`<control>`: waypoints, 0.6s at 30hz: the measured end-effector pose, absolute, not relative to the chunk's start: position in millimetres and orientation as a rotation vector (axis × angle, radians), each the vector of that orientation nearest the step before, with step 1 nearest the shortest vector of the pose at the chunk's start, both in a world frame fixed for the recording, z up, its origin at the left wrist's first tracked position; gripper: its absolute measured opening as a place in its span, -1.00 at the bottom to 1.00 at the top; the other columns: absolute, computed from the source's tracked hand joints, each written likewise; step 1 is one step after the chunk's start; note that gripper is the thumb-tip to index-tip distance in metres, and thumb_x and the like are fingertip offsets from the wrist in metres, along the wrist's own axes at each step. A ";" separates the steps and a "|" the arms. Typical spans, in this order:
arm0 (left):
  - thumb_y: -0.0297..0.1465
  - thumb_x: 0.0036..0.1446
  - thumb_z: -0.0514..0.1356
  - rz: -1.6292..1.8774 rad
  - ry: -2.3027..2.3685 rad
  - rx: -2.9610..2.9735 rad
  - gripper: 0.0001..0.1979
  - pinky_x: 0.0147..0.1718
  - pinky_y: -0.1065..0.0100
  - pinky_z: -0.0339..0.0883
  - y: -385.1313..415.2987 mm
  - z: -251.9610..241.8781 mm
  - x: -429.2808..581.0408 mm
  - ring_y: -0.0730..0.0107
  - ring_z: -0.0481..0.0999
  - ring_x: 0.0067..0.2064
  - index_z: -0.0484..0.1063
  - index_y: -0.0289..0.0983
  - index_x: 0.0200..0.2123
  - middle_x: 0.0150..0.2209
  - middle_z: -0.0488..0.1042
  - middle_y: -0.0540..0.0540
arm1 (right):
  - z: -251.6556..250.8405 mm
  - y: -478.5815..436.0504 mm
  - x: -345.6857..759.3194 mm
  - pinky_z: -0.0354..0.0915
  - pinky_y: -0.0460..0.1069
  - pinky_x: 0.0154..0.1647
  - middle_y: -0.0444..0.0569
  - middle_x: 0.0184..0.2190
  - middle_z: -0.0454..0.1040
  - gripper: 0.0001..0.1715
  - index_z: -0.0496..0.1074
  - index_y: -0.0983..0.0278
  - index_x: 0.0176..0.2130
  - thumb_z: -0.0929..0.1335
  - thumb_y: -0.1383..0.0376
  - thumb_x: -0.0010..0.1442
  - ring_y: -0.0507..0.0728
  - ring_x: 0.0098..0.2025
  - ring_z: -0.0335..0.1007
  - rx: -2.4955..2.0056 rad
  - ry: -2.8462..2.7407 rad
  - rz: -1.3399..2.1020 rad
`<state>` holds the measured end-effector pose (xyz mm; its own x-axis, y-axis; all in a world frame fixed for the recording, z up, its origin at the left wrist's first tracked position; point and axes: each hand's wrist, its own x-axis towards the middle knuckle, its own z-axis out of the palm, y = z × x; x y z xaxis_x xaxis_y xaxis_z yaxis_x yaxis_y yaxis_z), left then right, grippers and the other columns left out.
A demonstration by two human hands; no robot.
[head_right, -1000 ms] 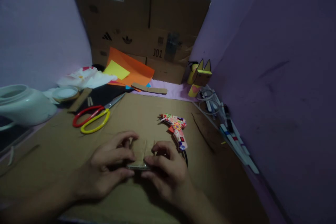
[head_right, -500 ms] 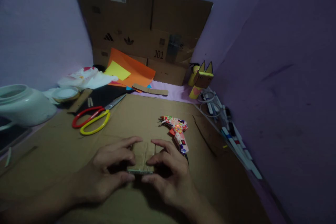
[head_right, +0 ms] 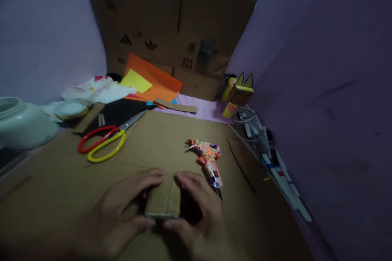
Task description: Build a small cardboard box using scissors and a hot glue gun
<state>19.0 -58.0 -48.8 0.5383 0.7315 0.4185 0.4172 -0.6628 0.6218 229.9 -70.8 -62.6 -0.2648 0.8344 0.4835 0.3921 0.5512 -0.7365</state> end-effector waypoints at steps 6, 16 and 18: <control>-0.65 -0.20 0.16 1.019 0.985 2.300 -0.48 0.01 0.35 0.32 -58.9 -54.9 25.3 0.27 0.42 0.03 0.27 -0.18 -0.10 0.04 0.41 -0.12 | -64.1 -66.9 230.9 0.38 0.04 -0.10 0.08 -0.07 0.39 -0.39 0.28 0.20 0.08 0.40 0.10 0.06 0.19 -0.05 0.37 -0.956 -1.884 0.651; -0.48 0.02 0.16 0.806 0.980 2.122 -0.64 -0.11 0.31 0.40 -56.3 -33.3 19.0 0.24 0.48 -0.09 0.34 -0.05 -0.09 0.06 0.39 -0.08 | -63.6 -69.8 238.2 0.43 0.05 -0.16 0.11 -0.05 0.39 -0.38 0.29 0.21 0.11 0.40 0.13 0.07 0.23 -0.05 0.41 -1.010 -1.966 0.584; -0.43 0.03 0.17 0.753 0.990 2.071 -0.68 -0.15 0.32 0.41 -55.1 -34.3 19.3 0.27 0.48 -0.15 0.36 -0.04 -0.11 0.02 0.41 -0.06 | -65.1 -70.9 240.1 0.45 0.03 -0.18 0.11 0.00 0.36 -0.42 0.33 0.20 0.07 0.41 0.15 0.07 0.23 -0.04 0.41 -1.007 -1.959 0.590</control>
<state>19.3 -55.1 -34.3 0.5365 0.8211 0.1950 0.4072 -0.4543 0.7923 240.1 -70.9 -65.1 -0.3294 0.8227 0.4633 0.4304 0.5675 -0.7019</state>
